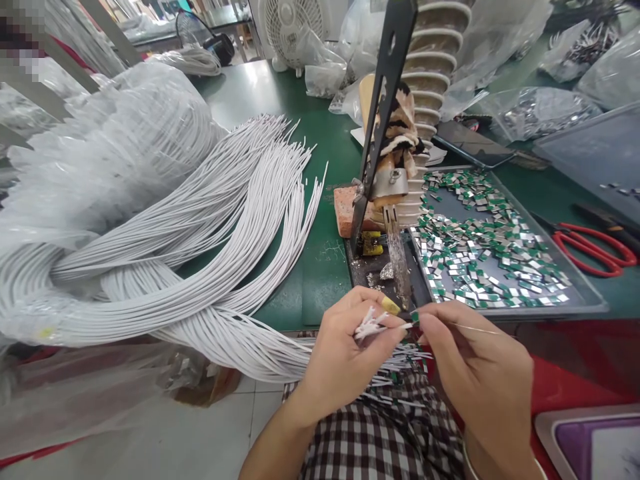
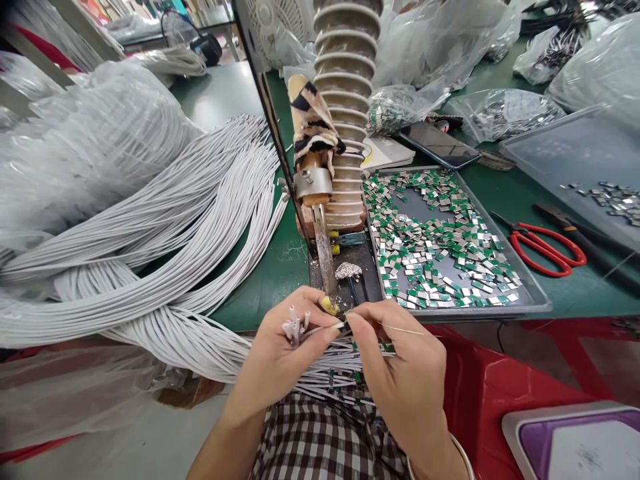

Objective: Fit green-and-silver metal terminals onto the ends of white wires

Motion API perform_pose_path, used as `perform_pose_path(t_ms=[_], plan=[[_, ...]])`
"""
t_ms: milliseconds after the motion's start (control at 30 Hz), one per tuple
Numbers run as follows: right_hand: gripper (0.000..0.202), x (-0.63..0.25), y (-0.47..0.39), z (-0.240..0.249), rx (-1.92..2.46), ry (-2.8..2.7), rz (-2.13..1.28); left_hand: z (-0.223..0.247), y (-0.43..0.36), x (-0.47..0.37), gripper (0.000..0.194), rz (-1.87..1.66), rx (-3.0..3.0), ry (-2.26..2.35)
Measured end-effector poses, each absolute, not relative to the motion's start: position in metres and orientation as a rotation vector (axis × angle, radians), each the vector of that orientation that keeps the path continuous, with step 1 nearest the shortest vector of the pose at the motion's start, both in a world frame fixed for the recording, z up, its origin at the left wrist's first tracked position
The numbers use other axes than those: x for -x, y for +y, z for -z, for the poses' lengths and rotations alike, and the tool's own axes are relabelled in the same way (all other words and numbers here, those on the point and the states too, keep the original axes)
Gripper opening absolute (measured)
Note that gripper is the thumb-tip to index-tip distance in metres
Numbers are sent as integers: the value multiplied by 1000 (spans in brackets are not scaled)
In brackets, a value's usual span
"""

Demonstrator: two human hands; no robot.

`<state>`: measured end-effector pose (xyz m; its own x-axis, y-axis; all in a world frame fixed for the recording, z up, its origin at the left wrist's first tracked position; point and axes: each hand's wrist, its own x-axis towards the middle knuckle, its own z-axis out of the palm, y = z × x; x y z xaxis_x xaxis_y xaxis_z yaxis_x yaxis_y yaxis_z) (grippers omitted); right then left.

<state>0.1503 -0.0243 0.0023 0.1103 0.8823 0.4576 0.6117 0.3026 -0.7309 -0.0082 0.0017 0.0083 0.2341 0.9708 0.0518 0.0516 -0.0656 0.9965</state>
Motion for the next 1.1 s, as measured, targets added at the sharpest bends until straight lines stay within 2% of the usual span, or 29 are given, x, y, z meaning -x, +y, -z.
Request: perform_pose_path(t_ms=[133, 267, 433, 567, 800, 1100], plan=[[17, -149, -22, -5, 1405, -1622, -320, -8, 4, 9, 20, -910, -1367, 974], [14, -149, -23, -4, 1379, -1588, -400, -7, 5, 7, 21, -936, -1235, 929], [28, -147, -29, 4, 1388, -1540, -306, -9, 9, 7, 19, -997, -1145, 929], [26, -145, -32, 10, 1331, -1467, -158, -10, 12, 7, 18, -1032, -1100, 895], [56, -143, -28, 7, 1217, -1513, -70, -17, 15, 9, 16, -1062, -1053, 879], [59, -142, -27, 5, 1214, -1548, -61, -15, 15, 7, 16, -1111, -1017, 848]])
